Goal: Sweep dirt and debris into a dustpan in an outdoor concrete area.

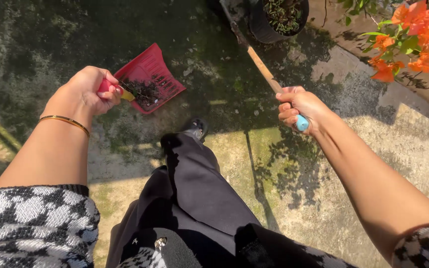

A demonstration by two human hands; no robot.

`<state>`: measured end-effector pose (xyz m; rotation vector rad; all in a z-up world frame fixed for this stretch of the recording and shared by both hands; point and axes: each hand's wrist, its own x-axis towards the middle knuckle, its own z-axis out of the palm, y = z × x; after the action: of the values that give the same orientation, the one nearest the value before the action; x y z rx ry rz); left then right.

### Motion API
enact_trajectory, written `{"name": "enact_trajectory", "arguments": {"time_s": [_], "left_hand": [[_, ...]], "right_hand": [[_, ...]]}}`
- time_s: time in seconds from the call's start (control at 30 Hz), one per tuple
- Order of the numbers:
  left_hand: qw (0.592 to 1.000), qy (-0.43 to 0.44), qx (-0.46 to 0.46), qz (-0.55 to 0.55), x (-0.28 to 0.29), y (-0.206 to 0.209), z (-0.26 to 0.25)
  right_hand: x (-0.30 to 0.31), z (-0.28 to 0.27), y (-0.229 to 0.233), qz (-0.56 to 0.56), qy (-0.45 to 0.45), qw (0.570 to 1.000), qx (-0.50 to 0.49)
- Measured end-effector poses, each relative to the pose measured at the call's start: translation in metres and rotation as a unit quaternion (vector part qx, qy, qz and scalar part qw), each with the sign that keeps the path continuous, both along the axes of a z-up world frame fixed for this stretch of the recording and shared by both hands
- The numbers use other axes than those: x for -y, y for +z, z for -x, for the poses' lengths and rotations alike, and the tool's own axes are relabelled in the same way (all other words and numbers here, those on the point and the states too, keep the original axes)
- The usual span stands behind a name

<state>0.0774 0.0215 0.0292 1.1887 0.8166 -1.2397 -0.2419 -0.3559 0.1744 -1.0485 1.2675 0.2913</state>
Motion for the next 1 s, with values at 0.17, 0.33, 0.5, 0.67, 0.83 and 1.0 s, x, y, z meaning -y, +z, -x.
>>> {"name": "enact_trajectory", "arguments": {"time_s": [0.17, 0.33, 0.5, 0.67, 0.83, 1.0], "left_hand": [[0.999, 0.002, -0.002, 0.039, 0.026, 0.005, -0.059], [0.999, -0.017, 0.012, 0.033, 0.065, 0.006, -0.107], [0.999, -0.017, 0.011, 0.036, 0.071, 0.0, -0.14], [1.0, -0.01, -0.005, 0.027, 0.041, 0.021, -0.172], [1.0, -0.014, 0.004, 0.005, 0.019, 0.039, -0.204], [0.998, -0.057, -0.018, 0.006, 0.001, 0.009, -0.273]], "right_hand": [[0.077, -0.142, -0.083, -0.071, -0.146, 0.986, 0.039], [-0.002, -0.184, -0.112, 0.002, 0.008, 0.999, -0.031], [-0.034, -0.111, -0.003, -0.033, 0.062, 0.997, -0.034], [0.014, -0.113, 0.008, -0.08, -0.042, 0.995, 0.03], [0.032, -0.193, -0.112, -0.063, -0.126, 0.99, 0.001], [-0.087, -0.237, -0.053, -0.014, -0.065, 0.997, -0.041]]}}
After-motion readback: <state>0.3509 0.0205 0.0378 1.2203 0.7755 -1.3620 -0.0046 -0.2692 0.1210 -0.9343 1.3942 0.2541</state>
